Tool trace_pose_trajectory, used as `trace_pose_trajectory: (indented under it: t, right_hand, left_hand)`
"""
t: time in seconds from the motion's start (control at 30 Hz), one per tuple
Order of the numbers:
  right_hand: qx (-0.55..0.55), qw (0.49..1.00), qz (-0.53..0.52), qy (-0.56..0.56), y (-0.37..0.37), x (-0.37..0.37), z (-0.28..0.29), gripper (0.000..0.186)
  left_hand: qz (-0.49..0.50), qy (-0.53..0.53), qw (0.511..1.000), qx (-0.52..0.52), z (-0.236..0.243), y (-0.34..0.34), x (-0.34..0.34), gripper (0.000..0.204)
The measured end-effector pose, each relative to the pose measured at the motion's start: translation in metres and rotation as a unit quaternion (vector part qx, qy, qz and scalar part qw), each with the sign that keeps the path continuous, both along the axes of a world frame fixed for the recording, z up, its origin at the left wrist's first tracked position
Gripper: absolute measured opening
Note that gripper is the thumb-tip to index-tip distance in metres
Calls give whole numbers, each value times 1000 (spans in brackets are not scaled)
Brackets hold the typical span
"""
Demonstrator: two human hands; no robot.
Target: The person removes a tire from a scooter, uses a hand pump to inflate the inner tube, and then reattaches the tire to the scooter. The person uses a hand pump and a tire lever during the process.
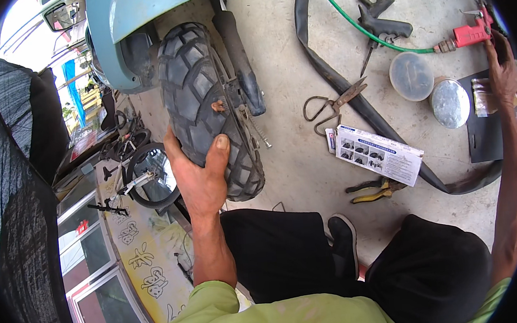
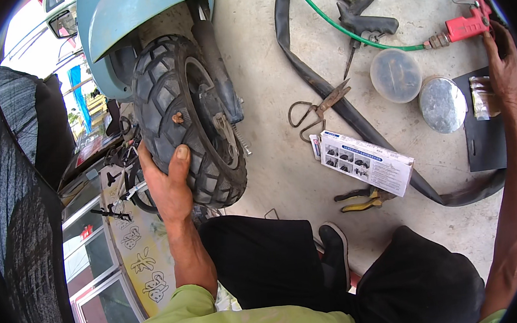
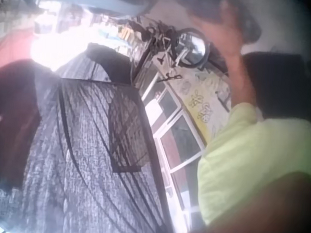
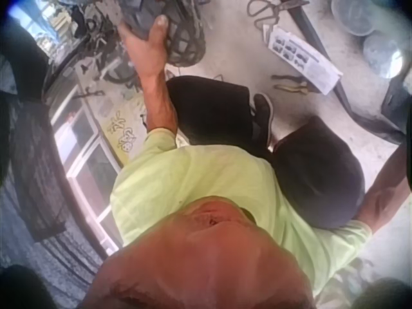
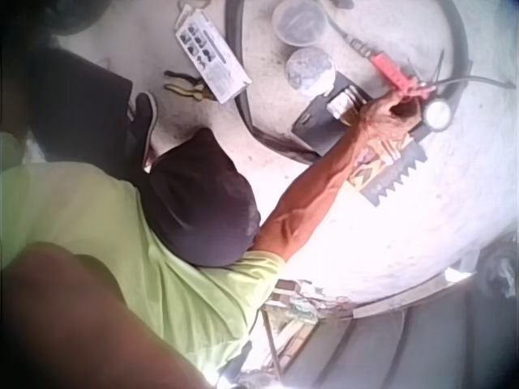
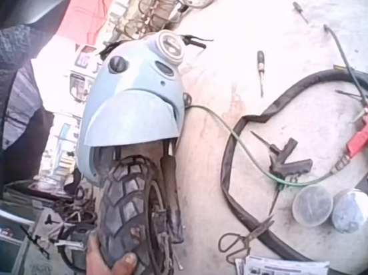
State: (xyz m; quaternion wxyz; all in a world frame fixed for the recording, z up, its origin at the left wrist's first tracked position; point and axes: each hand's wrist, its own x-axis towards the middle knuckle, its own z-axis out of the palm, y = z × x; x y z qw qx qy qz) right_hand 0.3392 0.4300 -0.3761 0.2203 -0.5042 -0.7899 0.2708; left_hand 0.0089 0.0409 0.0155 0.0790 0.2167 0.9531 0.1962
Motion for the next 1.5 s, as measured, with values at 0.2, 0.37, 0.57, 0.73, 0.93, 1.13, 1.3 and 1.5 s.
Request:
trace_pose_trajectory:
  t: [0.2, 0.37, 0.57, 0.73, 0.93, 1.13, 1.3, 1.5]
  right_hand:
    - [15, 1000, -7, -19, 0, 1, -3, 48]
    - [14, 1000, 0, -11, 1, 1, -2, 50]
    - [18, 1000, -10, -15, -3, -3, 4, 50]
    - [27, 1000, -10, 4, -3, -5, 6, 47]
    - [11, 1000, 3, -3, 1, 0, 1, 49]
    - [9, 1000, 5, 10, 6, 4, -10, 49]
    - [24, 1000, 2, -1, 6, 5, -11, 52]
    - [24, 1000, 4, -1, 6, 5, -8, 52]
  left_hand:
    - [17, -21, 999, 37, -1, 4, 1, 82]
    - [22, -29, 998, 52, -2, 9, 1, 81]
    - [28, -36, 998, 54, -1, 10, -3, 83]
    - [12, -25, 995, 94, -3, 14, -6, 93]
    - [-27, -15, 996, 81, -3, 14, -19, 100]
    - [-39, -32, 997, 60, 2, 22, -28, 102]
    - [-58, -74, 993, 65, 5, 26, -42, 98]
    - [-63, -70, 994, 63, 4, 32, -46, 88]
